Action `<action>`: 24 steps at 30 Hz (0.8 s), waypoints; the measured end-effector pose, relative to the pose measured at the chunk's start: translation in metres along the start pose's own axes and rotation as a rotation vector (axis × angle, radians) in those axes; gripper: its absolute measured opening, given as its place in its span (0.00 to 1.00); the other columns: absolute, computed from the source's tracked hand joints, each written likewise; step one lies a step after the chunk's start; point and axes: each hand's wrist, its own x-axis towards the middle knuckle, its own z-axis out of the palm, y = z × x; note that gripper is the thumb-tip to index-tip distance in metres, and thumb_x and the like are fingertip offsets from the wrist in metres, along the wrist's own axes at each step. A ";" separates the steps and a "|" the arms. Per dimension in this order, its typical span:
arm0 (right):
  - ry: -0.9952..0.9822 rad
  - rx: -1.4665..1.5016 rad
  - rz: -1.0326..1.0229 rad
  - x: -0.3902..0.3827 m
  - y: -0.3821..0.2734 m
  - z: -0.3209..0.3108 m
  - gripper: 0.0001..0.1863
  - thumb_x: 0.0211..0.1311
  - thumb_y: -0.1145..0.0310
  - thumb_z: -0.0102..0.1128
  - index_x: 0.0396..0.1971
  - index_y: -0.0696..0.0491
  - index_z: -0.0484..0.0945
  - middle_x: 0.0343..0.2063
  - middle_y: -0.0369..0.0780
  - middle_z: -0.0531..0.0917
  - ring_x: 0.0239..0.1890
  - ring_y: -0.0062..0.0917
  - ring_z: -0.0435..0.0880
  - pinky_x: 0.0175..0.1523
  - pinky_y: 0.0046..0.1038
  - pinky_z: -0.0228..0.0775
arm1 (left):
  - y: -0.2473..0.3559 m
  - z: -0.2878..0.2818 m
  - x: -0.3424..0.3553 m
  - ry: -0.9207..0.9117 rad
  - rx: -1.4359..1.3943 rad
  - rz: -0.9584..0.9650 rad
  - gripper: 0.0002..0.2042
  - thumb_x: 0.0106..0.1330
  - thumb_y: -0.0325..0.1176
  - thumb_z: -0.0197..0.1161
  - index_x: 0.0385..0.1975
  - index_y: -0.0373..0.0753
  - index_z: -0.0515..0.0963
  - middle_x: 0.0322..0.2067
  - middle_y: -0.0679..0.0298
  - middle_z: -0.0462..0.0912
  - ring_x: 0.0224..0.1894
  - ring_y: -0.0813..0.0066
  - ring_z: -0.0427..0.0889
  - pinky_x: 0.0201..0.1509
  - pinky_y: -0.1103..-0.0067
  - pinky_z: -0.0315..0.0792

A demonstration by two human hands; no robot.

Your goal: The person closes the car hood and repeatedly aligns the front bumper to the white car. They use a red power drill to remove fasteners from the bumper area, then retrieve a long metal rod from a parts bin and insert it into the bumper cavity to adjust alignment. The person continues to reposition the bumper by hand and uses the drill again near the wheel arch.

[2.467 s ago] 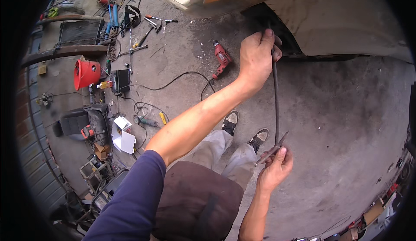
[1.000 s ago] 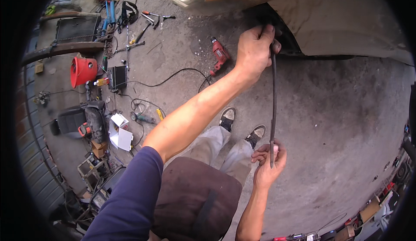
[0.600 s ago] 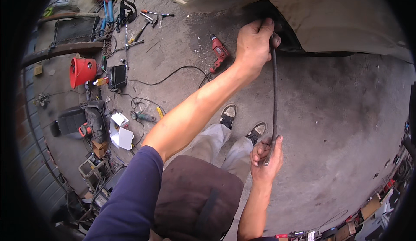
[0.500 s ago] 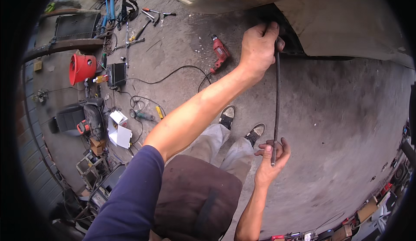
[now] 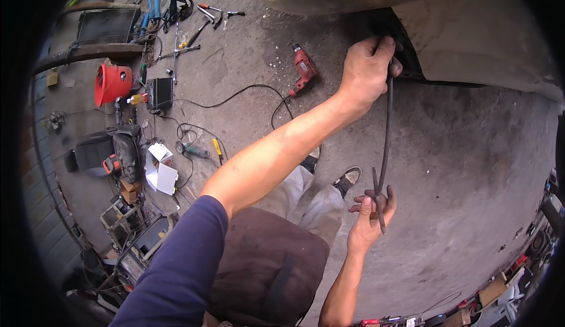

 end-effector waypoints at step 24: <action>-0.364 0.897 0.684 0.031 -0.008 -0.031 0.29 0.72 0.47 0.42 0.30 0.60 0.78 0.12 0.38 0.73 0.09 0.18 0.70 0.12 0.18 0.56 | -0.038 0.002 -0.067 -0.235 -0.073 -0.251 0.22 0.73 0.52 0.49 0.33 0.35 0.72 0.22 0.61 0.77 0.17 0.87 0.62 0.17 0.89 0.57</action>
